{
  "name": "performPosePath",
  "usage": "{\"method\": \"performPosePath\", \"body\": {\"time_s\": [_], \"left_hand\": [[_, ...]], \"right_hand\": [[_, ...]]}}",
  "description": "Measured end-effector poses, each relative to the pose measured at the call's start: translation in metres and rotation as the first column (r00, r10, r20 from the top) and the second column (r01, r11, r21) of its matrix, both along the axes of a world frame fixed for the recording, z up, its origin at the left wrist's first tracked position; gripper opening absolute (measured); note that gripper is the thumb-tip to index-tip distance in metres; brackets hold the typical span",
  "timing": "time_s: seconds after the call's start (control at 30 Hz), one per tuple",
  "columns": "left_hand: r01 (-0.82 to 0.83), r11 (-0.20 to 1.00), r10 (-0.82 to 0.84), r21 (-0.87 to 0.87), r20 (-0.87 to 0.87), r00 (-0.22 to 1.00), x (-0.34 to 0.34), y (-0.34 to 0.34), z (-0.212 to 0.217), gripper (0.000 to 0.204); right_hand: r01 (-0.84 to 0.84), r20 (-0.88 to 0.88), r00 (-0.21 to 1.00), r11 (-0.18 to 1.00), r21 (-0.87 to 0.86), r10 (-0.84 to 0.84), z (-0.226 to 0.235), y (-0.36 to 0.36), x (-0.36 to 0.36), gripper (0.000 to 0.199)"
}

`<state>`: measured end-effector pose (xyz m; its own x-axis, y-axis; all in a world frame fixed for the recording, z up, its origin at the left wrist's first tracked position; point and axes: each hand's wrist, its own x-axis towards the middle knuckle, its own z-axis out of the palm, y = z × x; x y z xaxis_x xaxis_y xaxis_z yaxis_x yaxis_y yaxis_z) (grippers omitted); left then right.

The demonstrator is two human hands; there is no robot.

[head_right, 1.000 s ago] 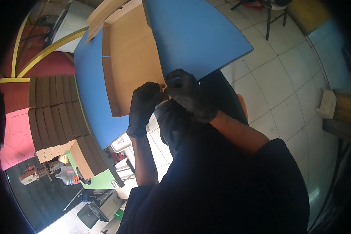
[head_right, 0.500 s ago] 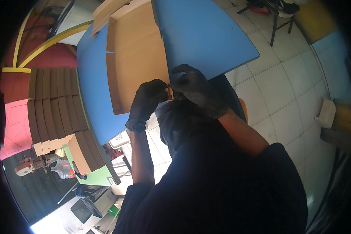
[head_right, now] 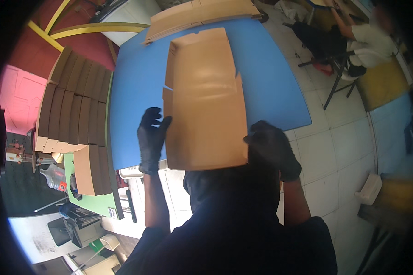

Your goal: The person assembles flat cardboard boxes by folding along pre-scored lines and tucking flaps to form rectangular containers. They repeatedly pick up flat sheets, fold them into shape, and place the finished boxes on a stack on the table.

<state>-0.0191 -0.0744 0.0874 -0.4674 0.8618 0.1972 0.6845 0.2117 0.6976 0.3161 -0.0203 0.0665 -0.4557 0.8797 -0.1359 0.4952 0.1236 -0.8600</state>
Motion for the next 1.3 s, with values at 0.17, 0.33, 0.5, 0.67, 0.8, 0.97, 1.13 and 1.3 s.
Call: {"method": "performPosePath", "body": {"time_s": [0.17,0.33,0.5,0.67,0.8,0.97,1.13,1.3], "left_hand": [[0.06,0.993,-0.025,-0.099,0.316,0.948,-0.032,0.032,-0.037,0.07],[0.212,0.97,-0.194,-0.118,0.152,0.969,-0.02,0.047,-0.055,0.047],[0.067,0.979,-0.103,-0.19,-0.187,0.977,0.008,0.029,-0.062,0.034],[-0.136,0.99,0.133,-0.038,-0.06,0.989,0.008,0.023,-0.071,0.031],[-0.18,0.983,0.185,-0.044,0.203,0.961,-0.006,0.005,-0.067,0.04],[0.066,0.962,0.059,-0.265,0.438,0.897,-0.027,0.002,-0.058,0.044],[0.08,0.982,0.001,-0.174,0.423,0.906,-0.016,-0.001,-0.055,0.039],[0.109,0.99,-0.136,0.087,0.451,0.882,0.002,-0.034,-0.034,0.03]], "right_hand": [[0.319,-0.172,0.944,0.909,0.267,-0.281,-0.029,0.057,-0.024,0.064],[0.18,-0.122,0.981,0.948,0.261,-0.152,-0.045,0.085,-0.048,0.066],[-0.03,0.208,0.974,0.854,0.52,-0.092,-0.043,0.064,-0.059,0.063],[0.092,0.136,0.979,0.924,0.371,-0.152,-0.042,0.075,-0.06,0.046],[0.29,-0.034,0.955,0.908,0.304,-0.294,-0.046,0.08,-0.056,0.049],[0.339,-0.174,0.927,0.941,-0.002,-0.334,-0.033,0.073,-0.06,0.067],[0.223,-0.1,0.969,0.973,-0.056,-0.227,-0.007,0.072,-0.058,0.065],[0.113,-0.197,0.976,0.99,0.082,-0.095,-0.006,0.053,-0.043,0.051]]}}
